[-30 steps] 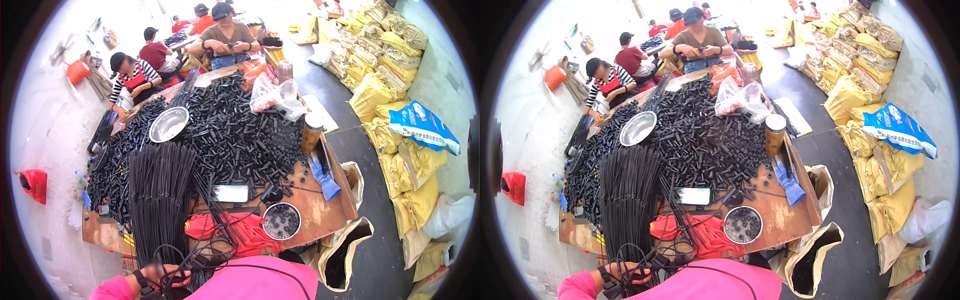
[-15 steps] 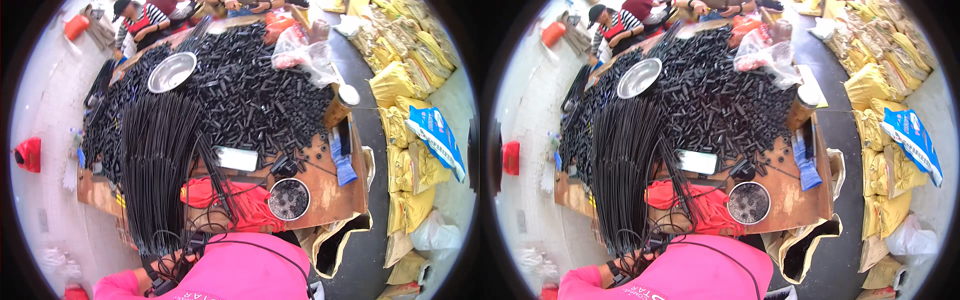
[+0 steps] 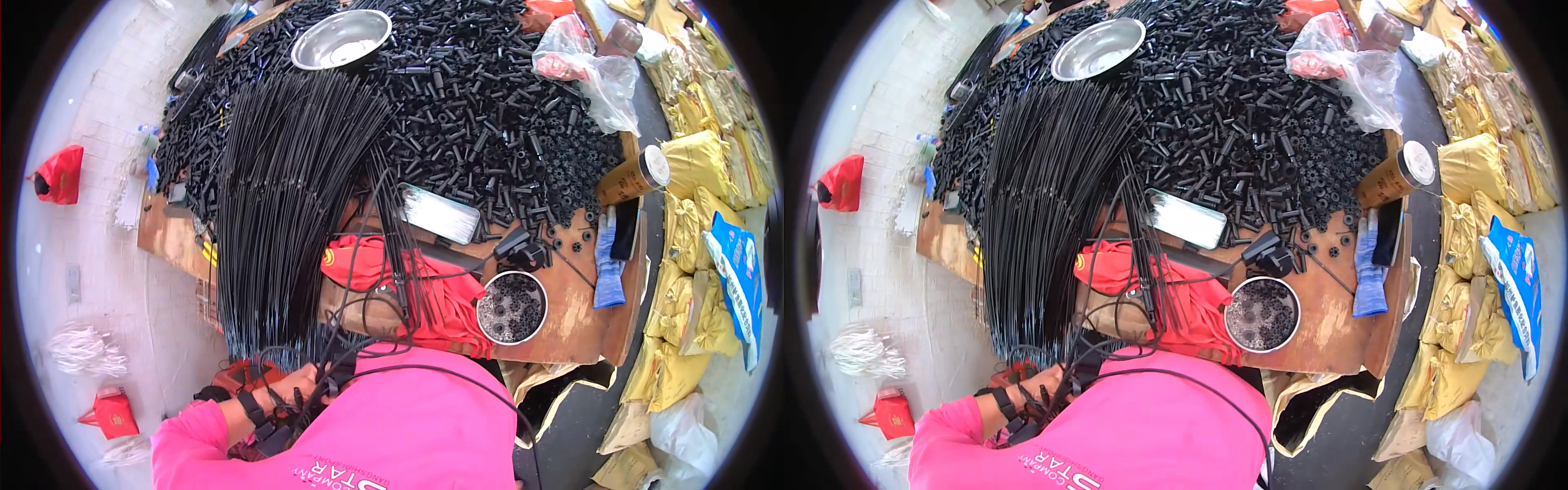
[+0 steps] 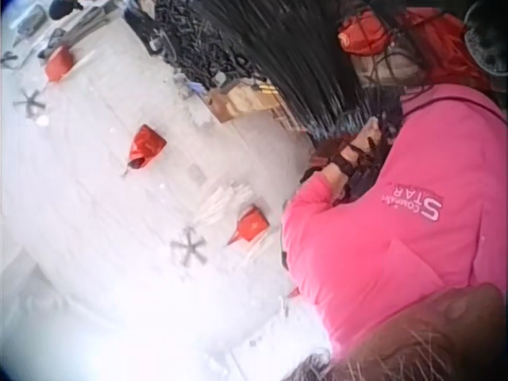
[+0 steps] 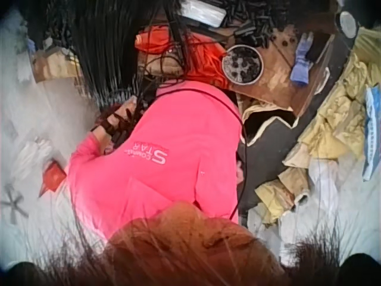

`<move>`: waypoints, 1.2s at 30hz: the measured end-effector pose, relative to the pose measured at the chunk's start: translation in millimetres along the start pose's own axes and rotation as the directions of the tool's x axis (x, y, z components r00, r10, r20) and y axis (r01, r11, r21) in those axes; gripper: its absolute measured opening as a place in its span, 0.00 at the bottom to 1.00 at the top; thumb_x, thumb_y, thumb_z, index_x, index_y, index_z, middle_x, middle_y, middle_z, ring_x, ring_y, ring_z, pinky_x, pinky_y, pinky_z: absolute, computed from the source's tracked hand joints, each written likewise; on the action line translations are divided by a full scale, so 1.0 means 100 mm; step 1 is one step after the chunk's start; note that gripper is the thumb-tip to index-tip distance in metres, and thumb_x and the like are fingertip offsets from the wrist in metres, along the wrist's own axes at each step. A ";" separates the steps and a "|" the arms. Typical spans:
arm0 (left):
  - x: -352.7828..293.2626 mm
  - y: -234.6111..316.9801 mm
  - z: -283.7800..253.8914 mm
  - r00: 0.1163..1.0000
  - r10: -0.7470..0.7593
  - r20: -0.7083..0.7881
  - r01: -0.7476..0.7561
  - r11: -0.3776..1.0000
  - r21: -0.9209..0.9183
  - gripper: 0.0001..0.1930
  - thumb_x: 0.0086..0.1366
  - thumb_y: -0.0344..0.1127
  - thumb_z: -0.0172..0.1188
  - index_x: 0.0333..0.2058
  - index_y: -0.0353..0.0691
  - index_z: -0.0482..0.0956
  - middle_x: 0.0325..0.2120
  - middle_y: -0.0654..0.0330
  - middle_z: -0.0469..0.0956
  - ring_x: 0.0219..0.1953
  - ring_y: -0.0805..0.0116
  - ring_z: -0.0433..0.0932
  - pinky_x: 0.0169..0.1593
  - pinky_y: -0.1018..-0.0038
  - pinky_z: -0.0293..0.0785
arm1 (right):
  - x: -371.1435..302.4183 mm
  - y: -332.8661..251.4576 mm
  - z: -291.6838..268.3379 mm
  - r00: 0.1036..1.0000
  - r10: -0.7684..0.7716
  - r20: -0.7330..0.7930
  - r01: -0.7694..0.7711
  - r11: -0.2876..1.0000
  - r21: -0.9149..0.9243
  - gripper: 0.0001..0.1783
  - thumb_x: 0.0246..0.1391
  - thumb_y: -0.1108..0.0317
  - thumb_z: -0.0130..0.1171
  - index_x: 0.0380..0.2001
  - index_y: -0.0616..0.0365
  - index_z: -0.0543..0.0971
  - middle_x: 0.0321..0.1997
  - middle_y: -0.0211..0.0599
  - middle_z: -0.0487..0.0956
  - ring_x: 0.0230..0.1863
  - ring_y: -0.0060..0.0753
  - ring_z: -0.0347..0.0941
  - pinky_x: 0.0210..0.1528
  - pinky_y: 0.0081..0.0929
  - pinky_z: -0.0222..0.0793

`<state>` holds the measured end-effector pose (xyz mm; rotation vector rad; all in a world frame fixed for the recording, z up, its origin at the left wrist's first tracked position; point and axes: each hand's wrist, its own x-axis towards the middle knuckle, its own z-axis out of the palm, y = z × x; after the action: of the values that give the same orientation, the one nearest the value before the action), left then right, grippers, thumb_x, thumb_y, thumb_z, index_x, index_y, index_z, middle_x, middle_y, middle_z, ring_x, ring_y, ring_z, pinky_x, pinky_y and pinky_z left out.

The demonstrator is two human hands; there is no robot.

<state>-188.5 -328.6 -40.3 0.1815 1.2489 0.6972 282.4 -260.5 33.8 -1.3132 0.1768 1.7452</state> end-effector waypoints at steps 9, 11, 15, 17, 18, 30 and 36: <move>0.13 0.98 0.39 0.930 -0.132 0.344 -0.016 0.918 0.396 0.29 0.45 0.24 0.53 0.51 0.34 0.68 0.44 0.62 0.73 0.39 0.73 0.71 0.40 0.78 0.70 | 0.56 -0.23 0.19 0.997 0.028 -0.072 -0.058 0.892 -0.448 0.33 0.32 0.71 0.72 0.44 0.67 0.69 0.24 0.34 0.68 0.21 0.30 0.64 0.20 0.25 0.61; 0.21 1.12 0.45 0.833 -0.307 0.460 -0.010 0.823 0.568 0.27 0.43 0.25 0.53 0.48 0.31 0.69 0.40 0.58 0.75 0.38 0.71 0.72 0.41 0.77 0.70 | 0.74 -0.11 0.68 0.960 0.110 0.257 -0.062 0.980 -0.190 0.13 0.57 0.60 0.55 0.38 0.57 0.71 0.15 0.30 0.65 0.12 0.24 0.62 0.12 0.24 0.60; 0.18 1.44 0.57 0.823 -0.478 0.308 0.010 0.554 0.832 0.22 0.42 0.28 0.56 0.40 0.26 0.71 0.30 0.54 0.76 0.36 0.69 0.73 0.35 0.71 0.69 | 0.77 -0.01 0.93 0.922 0.058 0.382 0.073 0.944 -0.321 0.16 0.55 0.55 0.59 0.35 0.55 0.69 0.12 0.21 0.56 0.07 0.13 0.49 0.06 0.16 0.42; 0.15 1.36 0.53 0.812 -0.449 0.372 0.035 0.674 0.738 0.21 0.43 0.29 0.56 0.39 0.26 0.71 0.31 0.54 0.76 0.36 0.69 0.72 0.36 0.71 0.68 | 0.84 -0.06 1.02 0.947 0.108 0.303 0.024 0.916 -0.401 0.19 0.47 0.64 0.65 0.37 0.57 0.69 0.15 0.23 0.64 0.08 0.12 0.52 0.08 0.15 0.45; 0.14 1.37 0.57 0.799 -0.427 0.423 0.061 0.758 0.650 0.20 0.44 0.31 0.56 0.38 0.25 0.71 0.31 0.54 0.75 0.36 0.68 0.72 0.37 0.70 0.68 | 0.86 -0.08 1.01 0.958 0.104 0.268 0.044 0.869 -0.493 0.19 0.42 0.69 0.65 0.38 0.59 0.69 0.18 0.26 0.67 0.09 0.12 0.53 0.09 0.14 0.45; 0.15 1.10 0.78 0.983 0.017 0.184 -0.163 0.548 0.820 0.26 0.64 0.52 0.50 0.23 0.30 0.70 0.18 0.57 0.68 0.21 0.66 0.68 0.25 0.66 0.63 | 1.00 -0.05 1.41 0.954 0.283 0.103 -0.101 0.622 -0.776 0.10 0.60 0.70 0.49 0.41 0.59 0.76 0.17 0.21 0.67 0.12 0.10 0.53 0.13 0.15 0.45; 0.23 0.92 0.68 0.924 0.171 0.343 -0.346 0.754 0.558 0.24 0.61 0.38 0.56 0.51 0.31 0.63 0.36 0.61 0.73 0.38 0.72 0.68 0.43 0.73 0.67 | 1.09 0.02 1.62 0.933 0.219 0.284 0.212 0.302 -0.929 0.09 0.59 0.69 0.52 0.38 0.60 0.79 0.19 0.20 0.67 0.17 0.09 0.56 0.19 0.14 0.49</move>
<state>-158.7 -227.0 8.6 0.9836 1.1530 0.4567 167.3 -103.7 11.8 -1.6974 -1.3476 2.1157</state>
